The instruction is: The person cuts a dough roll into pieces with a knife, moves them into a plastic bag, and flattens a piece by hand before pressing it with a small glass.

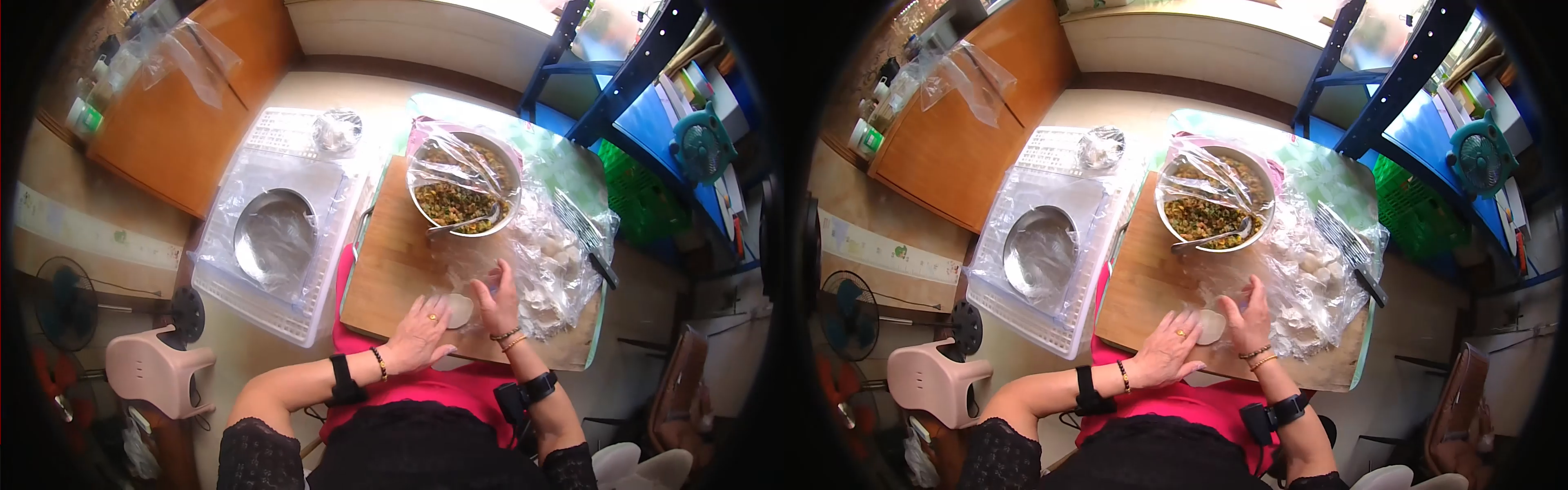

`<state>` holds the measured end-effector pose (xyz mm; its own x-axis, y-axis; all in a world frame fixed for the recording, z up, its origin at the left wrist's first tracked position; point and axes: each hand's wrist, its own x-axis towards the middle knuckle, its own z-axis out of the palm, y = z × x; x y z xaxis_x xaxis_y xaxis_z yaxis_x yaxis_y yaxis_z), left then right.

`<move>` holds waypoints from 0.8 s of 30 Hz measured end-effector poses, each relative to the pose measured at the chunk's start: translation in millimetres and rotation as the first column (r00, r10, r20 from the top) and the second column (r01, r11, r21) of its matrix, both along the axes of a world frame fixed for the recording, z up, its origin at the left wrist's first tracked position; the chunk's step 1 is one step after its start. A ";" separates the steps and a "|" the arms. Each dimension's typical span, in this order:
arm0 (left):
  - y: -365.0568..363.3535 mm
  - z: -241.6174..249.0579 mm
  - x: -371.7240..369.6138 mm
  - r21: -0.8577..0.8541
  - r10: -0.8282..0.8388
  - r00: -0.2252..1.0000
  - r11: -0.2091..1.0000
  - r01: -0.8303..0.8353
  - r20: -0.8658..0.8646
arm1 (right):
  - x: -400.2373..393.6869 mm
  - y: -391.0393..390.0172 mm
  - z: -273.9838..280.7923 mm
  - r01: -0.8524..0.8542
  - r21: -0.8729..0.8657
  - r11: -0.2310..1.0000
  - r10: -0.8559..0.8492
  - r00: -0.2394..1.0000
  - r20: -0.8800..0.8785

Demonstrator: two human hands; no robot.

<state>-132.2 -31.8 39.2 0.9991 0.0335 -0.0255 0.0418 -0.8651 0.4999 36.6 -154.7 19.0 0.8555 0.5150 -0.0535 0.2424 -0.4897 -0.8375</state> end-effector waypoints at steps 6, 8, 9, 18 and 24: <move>-24.3 -1.9 25.4 0.058 -0.249 0.962 0.968 0.244 0.109 | -13.5 -39.5 23.3 -0.228 -0.182 0.956 0.279 0.899 0.337; -28.5 5.2 19.9 0.086 -0.303 0.953 0.950 0.301 0.003 | -30.4 -39.4 23.7 -0.278 -0.313 0.908 0.398 0.802 0.445; -27.4 6.0 16.0 0.065 -0.318 0.948 0.946 0.319 -0.029 | -32.8 -38.3 15.9 -0.240 -0.365 0.900 0.411 0.748 0.521; -29.2 12.3 12.3 0.086 -0.153 0.988 0.985 0.152 0.006 | 6.0 -25.8 6.5 -0.103 -0.298 0.949 0.227 0.879 0.419; -29.9 10.0 6.2 0.067 -0.334 0.925 0.934 0.350 -0.182 | -34.6 -14.4 19.7 -0.260 -0.393 0.882 0.451 0.711 0.540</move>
